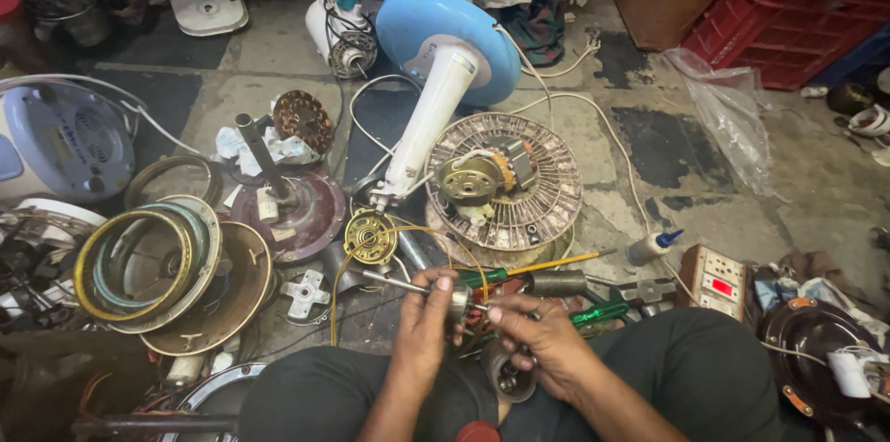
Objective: The person sits on the floor of a repair workshop surrounded by disassembled pedestal fan parts. They pick up small steel balls and a metal shaft, insert the balls into a motor housing cup, and repeatedly tap and press the shaft assembly with a socket-like tool to seat the bearings, working the parts by hand throughout.
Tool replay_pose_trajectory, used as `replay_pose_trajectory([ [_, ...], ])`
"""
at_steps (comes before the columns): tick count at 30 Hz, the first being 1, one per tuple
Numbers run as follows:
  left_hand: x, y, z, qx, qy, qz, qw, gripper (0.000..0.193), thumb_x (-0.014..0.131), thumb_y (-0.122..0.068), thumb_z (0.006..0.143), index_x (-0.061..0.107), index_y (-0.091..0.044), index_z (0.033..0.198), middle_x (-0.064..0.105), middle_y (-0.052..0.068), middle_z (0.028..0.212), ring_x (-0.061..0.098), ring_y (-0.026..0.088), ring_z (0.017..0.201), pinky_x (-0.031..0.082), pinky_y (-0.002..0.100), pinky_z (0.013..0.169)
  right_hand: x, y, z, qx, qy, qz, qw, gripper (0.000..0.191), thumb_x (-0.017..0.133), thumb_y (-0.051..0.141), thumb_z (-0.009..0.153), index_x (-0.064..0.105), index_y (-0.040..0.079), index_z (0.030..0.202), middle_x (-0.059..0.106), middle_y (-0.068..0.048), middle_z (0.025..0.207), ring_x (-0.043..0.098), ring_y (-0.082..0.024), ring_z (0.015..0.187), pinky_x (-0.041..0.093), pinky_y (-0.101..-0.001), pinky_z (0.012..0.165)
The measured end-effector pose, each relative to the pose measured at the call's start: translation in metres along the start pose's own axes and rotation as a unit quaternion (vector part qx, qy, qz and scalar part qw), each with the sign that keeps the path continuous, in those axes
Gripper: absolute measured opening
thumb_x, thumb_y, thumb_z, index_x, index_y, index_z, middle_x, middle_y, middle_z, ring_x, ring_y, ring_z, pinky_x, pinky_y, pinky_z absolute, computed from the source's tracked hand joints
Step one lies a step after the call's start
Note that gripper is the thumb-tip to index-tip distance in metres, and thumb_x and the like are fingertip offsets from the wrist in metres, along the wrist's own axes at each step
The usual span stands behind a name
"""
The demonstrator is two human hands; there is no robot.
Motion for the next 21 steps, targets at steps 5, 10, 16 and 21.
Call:
replay_pose_trajectory([
  [5,0.005,0.0,0.0,0.0,0.012,0.005,1.0,0.029,0.059,-0.034,0.101,0.063,-0.009,0.115,0.064,0.002,0.075,0.055,0.008,0.057,0.045,0.023,0.047,0.003,0.003,0.0,0.001,-0.026,-0.039,0.999,0.026,0.074,0.027,0.091,0.072,0.002,0.096,0.061,-0.001,0.075,0.053,-0.008,0.058,0.034,-0.0207,0.038],
  [10,0.008,-0.006,-0.003,-0.036,-0.005,-0.075,0.997,0.036,0.055,-0.039,0.099,0.062,-0.008,0.117,0.068,0.004,0.082,0.059,0.012,0.061,0.046,0.027,0.05,0.006,0.001,0.002,0.069,-0.007,0.099,0.993,0.045,0.062,0.046,0.091,0.07,0.002,0.093,0.059,-0.005,0.068,0.052,-0.012,0.051,0.032,-0.0223,0.034],
  [16,-0.001,-0.01,0.001,-0.111,-0.012,-0.289,0.951,0.048,0.049,-0.052,0.101,0.06,-0.009,0.118,0.069,0.004,0.085,0.06,0.014,0.066,0.048,0.029,0.057,0.008,0.008,-0.002,0.009,-0.017,0.114,0.993,0.038,0.073,0.017,0.087,0.066,0.004,0.122,0.061,0.001,0.075,0.054,-0.006,0.056,0.034,-0.0205,0.04],
  [21,-0.001,-0.005,0.002,-0.142,0.008,-0.327,0.934,0.05,0.049,-0.055,0.1,0.061,-0.009,0.115,0.07,0.005,0.088,0.061,0.014,0.068,0.051,0.029,0.06,0.033,0.01,0.0,-0.076,-0.018,0.042,0.996,0.046,0.078,0.004,0.081,0.068,0.0,0.126,0.075,-0.008,0.085,0.055,-0.007,0.055,0.035,-0.0207,0.04],
])
Point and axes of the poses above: each hand's wrist, its own z-axis towards the middle knuckle, its own x-axis out of the palm, y = z × x, the point moved 3 cm from there along z, towards the middle knuckle
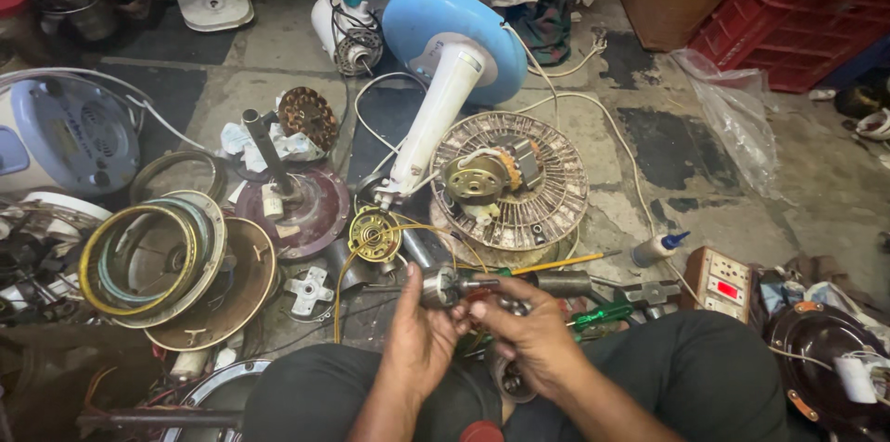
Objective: The person sits on the floor of a repair workshop surrounded by disassembled pedestal fan parts. They pick up small steel balls and a metal shaft, insert the balls into a motor housing cup, and repeatedly tap and press the shaft assembly with a socket-like tool to seat the bearings, working the parts by hand throughout.
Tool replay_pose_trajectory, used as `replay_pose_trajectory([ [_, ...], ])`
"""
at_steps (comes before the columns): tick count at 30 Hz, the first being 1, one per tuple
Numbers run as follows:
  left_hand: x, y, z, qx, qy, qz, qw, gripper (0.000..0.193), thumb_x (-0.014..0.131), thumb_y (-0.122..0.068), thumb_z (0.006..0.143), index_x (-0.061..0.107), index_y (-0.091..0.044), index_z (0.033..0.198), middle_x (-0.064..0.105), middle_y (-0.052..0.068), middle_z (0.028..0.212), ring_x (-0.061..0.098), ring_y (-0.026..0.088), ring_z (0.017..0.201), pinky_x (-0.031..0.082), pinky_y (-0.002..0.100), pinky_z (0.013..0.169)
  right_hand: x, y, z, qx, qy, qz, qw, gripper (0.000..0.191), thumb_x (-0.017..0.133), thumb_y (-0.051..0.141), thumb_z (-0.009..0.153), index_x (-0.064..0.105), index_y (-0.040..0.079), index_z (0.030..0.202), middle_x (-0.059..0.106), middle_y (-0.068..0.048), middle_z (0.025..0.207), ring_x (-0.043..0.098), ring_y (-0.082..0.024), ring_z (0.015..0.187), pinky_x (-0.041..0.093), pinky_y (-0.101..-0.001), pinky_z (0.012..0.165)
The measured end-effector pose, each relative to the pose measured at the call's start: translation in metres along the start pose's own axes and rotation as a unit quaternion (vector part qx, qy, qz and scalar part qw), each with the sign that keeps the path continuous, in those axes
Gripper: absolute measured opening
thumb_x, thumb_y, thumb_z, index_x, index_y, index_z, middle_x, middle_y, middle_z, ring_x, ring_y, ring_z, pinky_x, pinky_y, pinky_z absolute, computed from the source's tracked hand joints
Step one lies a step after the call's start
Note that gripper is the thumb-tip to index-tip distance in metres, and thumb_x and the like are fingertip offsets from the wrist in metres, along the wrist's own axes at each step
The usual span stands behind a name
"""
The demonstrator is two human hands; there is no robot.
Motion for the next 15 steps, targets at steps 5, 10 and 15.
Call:
replay_pose_trajectory([
  [5,0.001,0.001,-0.002,-0.001,0.045,-0.015,0.999,0.048,0.05,-0.054,0.101,0.061,-0.009,0.115,0.07,0.004,0.088,0.062,0.013,0.069,0.051,0.029,0.06,0.015,0.003,0.003,-0.085,0.012,-0.048,0.995,0.038,0.082,0.007,0.084,0.075,-0.001,0.12,0.072,-0.008,0.076,0.051,-0.005,0.051,0.033,-0.0188,0.04],
  [10,0.0,0.002,-0.002,-0.004,0.04,-0.025,0.999,0.048,0.049,-0.053,0.101,0.062,-0.008,0.115,0.071,0.004,0.088,0.063,0.012,0.068,0.052,0.028,0.059,0.019,0.002,0.008,-0.11,0.017,-0.035,0.993,0.032,0.078,0.001,0.084,0.072,-0.006,0.114,0.075,-0.01,0.082,0.069,-0.014,0.067,0.053,-0.0246,0.055],
  [15,0.0,0.001,-0.001,0.006,0.047,-0.037,0.998,0.047,0.05,-0.052,0.103,0.061,-0.008,0.116,0.071,0.004,0.089,0.063,0.012,0.069,0.052,0.028,0.06,0.022,0.003,0.008,-0.16,0.027,-0.068,0.984,0.03,0.076,-0.004,0.085,0.073,-0.008,0.115,0.074,-0.01,0.082,0.07,-0.015,0.07,0.059,-0.0287,0.064],
])
Point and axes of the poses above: each hand's wrist, its own z-axis towards the middle knuckle, its own x-axis out of the palm, y = z × x, the point moved 3 cm from there along z, towards the middle knuckle
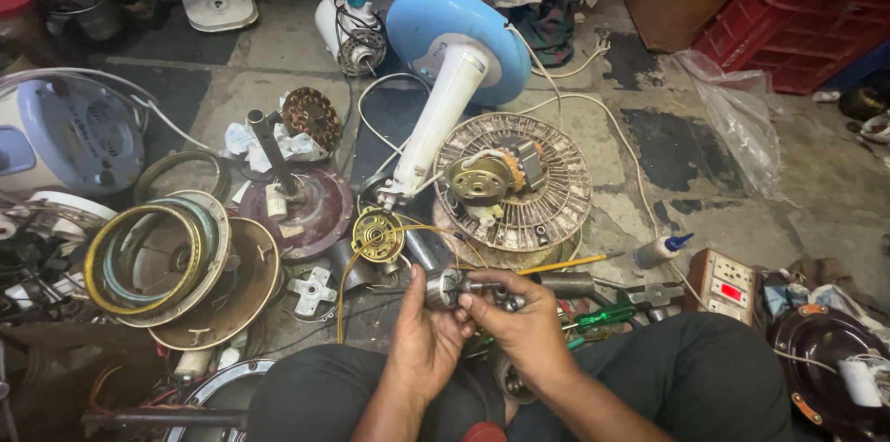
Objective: The person sits on the floor of a repair workshop surrounded by disassembled pedestal fan parts. They pick up small steel balls and a metal shaft, insert the balls into a motor housing cup, and repeatedly tap and press the shaft assembly with a socket-like tool to seat the bearings, working the parts by hand throughout.
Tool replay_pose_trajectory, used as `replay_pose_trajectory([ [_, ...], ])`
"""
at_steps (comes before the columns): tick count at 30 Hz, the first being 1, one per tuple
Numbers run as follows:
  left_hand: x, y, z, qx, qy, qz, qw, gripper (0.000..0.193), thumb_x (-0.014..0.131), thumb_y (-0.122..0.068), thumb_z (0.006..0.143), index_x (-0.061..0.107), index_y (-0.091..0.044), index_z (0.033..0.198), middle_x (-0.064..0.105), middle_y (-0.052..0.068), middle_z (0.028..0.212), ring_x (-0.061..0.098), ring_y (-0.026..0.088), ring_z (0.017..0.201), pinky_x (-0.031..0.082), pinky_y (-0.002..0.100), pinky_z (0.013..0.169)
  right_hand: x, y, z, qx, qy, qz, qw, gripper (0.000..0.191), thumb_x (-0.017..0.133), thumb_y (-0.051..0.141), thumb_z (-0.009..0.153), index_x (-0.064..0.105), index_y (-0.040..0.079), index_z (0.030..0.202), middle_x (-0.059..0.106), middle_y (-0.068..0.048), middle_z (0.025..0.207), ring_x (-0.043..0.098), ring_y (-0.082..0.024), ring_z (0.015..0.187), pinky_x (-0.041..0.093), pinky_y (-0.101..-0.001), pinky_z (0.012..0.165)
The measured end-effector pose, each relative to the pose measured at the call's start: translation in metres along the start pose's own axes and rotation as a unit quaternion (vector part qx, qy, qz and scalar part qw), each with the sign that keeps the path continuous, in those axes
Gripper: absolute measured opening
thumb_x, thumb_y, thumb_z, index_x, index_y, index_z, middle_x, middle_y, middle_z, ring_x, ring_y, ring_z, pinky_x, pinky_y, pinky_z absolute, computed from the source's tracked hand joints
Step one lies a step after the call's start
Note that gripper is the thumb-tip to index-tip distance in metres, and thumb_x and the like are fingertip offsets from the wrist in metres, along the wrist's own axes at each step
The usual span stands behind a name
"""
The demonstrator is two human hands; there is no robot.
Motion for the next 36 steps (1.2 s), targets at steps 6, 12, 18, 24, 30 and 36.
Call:
replay_pose_trajectory([
  [6,0.0,0.001,0.001,-0.013,-0.019,0.025,0.999,0.05,0.048,-0.053,0.1,0.062,-0.008,0.115,0.072,0.005,0.089,0.063,0.012,0.068,0.052,0.027,0.059,0.0,0.0,-0.003,-0.003,-0.015,0.015,1.0,0.03,0.075,-0.003,0.085,0.071,-0.007,0.115,0.073,-0.01,0.08,0.07,-0.015,0.069,0.06,-0.0288,0.062],
  [12,0.002,0.001,0.0,-0.003,-0.005,0.008,1.0,0.048,0.049,-0.053,0.103,0.062,-0.008,0.116,0.071,0.004,0.089,0.063,0.012,0.069,0.052,0.028,0.06,-0.001,-0.002,-0.002,0.005,-0.017,0.023,1.0,0.029,0.075,-0.003,0.085,0.071,-0.006,0.115,0.074,-0.011,0.078,0.071,-0.016,0.067,0.06,-0.0296,0.061],
  [18,0.005,0.0,-0.002,-0.016,-0.018,0.04,0.999,0.051,0.047,-0.054,0.1,0.064,-0.008,0.112,0.073,0.007,0.087,0.064,0.012,0.068,0.051,0.027,0.06,0.0,-0.004,-0.004,-0.013,-0.017,0.026,0.999,0.028,0.074,-0.003,0.086,0.072,-0.006,0.114,0.074,-0.01,0.079,0.071,-0.016,0.069,0.06,-0.0293,0.062],
  [24,0.002,0.001,-0.002,-0.011,-0.011,0.024,1.0,0.051,0.048,-0.054,0.102,0.063,-0.006,0.111,0.071,0.005,0.085,0.062,0.012,0.067,0.051,0.028,0.059,0.001,-0.001,-0.004,0.008,-0.042,0.016,0.999,0.026,0.075,-0.003,0.085,0.073,-0.005,0.111,0.074,-0.01,0.079,0.07,-0.015,0.067,0.061,-0.0287,0.06],
  [30,-0.008,-0.008,0.003,0.057,-0.112,0.034,0.991,0.044,0.053,-0.053,0.099,0.062,-0.011,0.11,0.065,0.004,0.077,0.058,0.015,0.062,0.044,0.03,0.054,-0.034,0.008,-0.006,-0.016,-0.128,-0.075,0.989,0.03,0.08,0.007,0.084,0.077,-0.001,0.113,0.063,-0.003,0.077,0.056,-0.01,0.061,0.045,-0.0229,0.049],
  [36,-0.017,-0.018,0.002,0.102,-0.208,0.068,0.97,0.049,0.055,-0.055,0.095,0.059,-0.008,0.11,0.065,0.007,0.08,0.054,0.016,0.065,0.043,0.032,0.058,-0.125,0.028,0.064,-0.055,-0.181,-0.271,0.944,0.032,0.083,0.019,0.086,0.079,0.002,0.114,0.073,-0.006,0.089,0.061,-0.014,0.075,0.049,-0.027,0.065],
])
Point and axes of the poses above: each hand's wrist, its own z-axis towards the middle knuckle, its own x-axis out of the palm, y = z × x, the point moved 3 cm from there along z, towards the middle knuckle
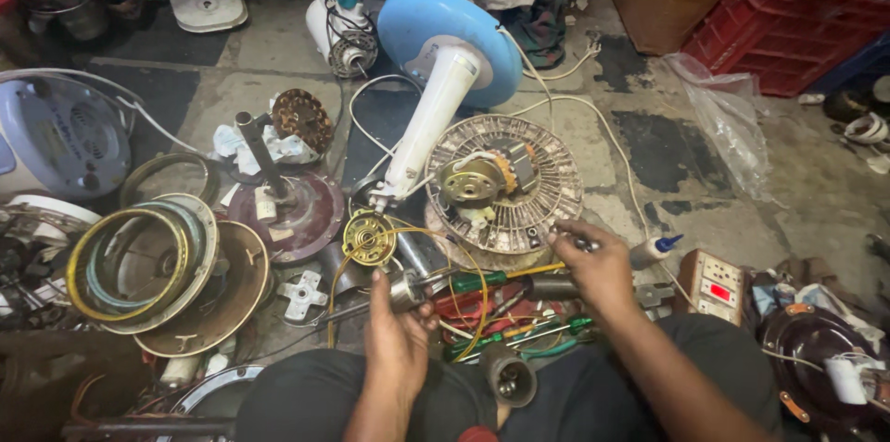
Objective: The person sits on the floor of a repair workshop surrounded by disassembled pedestal fan parts. They pick up small steel balls and a metal shaft, insert the balls into a motor housing cup, and repeatedly tap and press the shaft assembly with a socket-like tool to seat the bearings, working the parts by hand throughout.
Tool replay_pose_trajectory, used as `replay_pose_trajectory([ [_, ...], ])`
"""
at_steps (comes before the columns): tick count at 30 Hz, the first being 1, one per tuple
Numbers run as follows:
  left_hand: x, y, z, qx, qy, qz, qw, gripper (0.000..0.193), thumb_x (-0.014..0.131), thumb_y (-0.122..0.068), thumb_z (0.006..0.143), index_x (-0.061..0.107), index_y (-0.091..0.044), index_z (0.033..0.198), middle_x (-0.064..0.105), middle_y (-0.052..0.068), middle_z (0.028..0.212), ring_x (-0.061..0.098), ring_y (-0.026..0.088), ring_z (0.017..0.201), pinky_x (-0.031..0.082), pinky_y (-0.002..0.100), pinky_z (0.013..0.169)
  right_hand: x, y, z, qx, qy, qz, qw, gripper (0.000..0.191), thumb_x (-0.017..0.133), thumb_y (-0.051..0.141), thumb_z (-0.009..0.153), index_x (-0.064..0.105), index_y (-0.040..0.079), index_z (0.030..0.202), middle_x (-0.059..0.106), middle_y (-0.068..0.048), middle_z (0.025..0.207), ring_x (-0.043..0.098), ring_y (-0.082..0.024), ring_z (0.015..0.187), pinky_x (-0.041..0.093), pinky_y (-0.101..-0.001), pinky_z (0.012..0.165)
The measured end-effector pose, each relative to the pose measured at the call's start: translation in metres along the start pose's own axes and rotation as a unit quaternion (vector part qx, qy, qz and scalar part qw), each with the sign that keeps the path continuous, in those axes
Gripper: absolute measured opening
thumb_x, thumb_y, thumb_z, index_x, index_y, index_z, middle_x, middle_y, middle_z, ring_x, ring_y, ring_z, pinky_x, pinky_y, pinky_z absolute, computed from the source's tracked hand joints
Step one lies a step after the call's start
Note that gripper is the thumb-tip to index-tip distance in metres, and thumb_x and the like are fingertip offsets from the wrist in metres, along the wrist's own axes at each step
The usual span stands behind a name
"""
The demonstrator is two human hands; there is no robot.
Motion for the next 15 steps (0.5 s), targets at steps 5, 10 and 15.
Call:
replay_pose_trajectory([
  [5,0.001,0.007,0.002,-0.006,0.007,0.034,0.999,0.046,0.054,-0.056,0.096,0.058,-0.012,0.108,0.063,0.005,0.08,0.052,0.015,0.064,0.041,0.032,0.057,-0.005,-0.034,0.036,-0.012,0.037,-0.102,0.994,0.032,0.083,0.022,0.081,0.08,0.004,0.108,0.079,-0.009,0.095,0.069,-0.015,0.084,0.055,-0.0301,0.077],
  [10,-0.002,0.009,0.004,-0.013,0.006,0.05,0.999,0.047,0.053,-0.056,0.096,0.06,-0.011,0.106,0.064,0.006,0.08,0.052,0.014,0.065,0.042,0.032,0.058,-0.008,-0.037,0.044,-0.08,0.039,-0.066,0.994,0.036,0.083,0.021,0.082,0.078,0.004,0.113,0.078,-0.003,0.098,0.067,-0.012,0.085,0.055,-0.0264,0.076],
  [15,0.0,0.013,0.005,-0.019,0.039,0.064,0.997,0.046,0.054,-0.056,0.094,0.06,-0.011,0.104,0.064,0.006,0.079,0.053,0.016,0.063,0.042,0.034,0.057,-0.021,-0.034,0.032,0.219,0.097,0.285,0.928,0.053,0.064,0.02,0.087,0.063,0.004,0.138,0.063,-0.004,0.088,0.051,-0.013,0.066,0.037,-0.0249,0.046],
])
Point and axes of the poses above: each hand's wrist, its own z-axis towards the middle knuckle, its own x-axis out of the palm, y = z × x, the point moved 3 cm from there along z, towards the middle knuckle
